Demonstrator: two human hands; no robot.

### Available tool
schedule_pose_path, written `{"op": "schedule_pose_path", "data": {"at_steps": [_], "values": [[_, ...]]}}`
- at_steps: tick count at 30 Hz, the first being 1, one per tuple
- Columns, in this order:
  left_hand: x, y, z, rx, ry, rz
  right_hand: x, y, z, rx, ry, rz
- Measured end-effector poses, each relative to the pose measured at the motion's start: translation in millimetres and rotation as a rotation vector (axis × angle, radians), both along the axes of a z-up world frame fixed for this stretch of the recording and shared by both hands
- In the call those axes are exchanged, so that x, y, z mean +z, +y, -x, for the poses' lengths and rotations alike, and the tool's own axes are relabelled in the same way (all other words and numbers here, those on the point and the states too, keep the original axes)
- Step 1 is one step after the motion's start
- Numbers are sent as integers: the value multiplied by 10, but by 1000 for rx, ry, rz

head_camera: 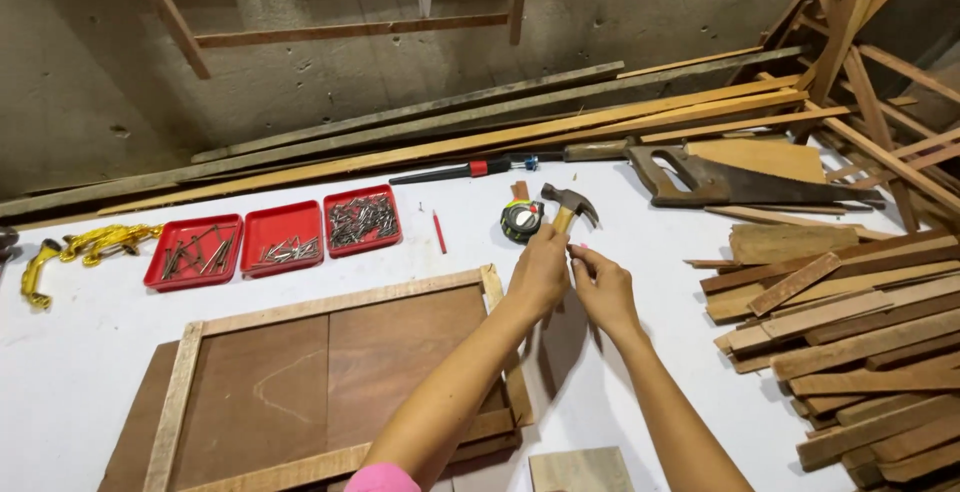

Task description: The person measures a wooden frame with a tape measure, marks the frame edge with a pencil using a ruler, picks nails from a red tray, and hammers nails into the frame's edge with a claw hammer, then presses the assembled frame with both hands.

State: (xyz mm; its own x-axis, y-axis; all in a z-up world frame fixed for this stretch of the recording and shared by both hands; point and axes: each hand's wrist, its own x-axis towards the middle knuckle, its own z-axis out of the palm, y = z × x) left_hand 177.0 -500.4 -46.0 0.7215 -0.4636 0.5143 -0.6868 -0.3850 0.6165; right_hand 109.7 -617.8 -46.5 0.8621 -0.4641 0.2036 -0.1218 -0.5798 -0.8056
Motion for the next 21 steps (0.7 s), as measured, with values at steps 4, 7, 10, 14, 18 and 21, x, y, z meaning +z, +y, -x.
{"op": "schedule_pose_path", "data": {"at_steps": [4,7,10,14,18,21], "values": [[-116,-285,-210,84,45,-159,-271,-239,-278,16,-4,-48],[-389,-493,-397,145,-47,-283,-400,-341,-409,14,7,-52],[-475,-626,-458,262,-130,-350,-344,-335,-442,-19,48,-107],[-416,-714,-463,355,-162,-517,-302,-320,-421,-49,72,-248],[-373,-767,-459,418,-159,-528,-182,-258,-372,-67,87,-331],[-366,-777,-459,425,-155,-554,-127,-236,-358,-69,136,-417]]}}
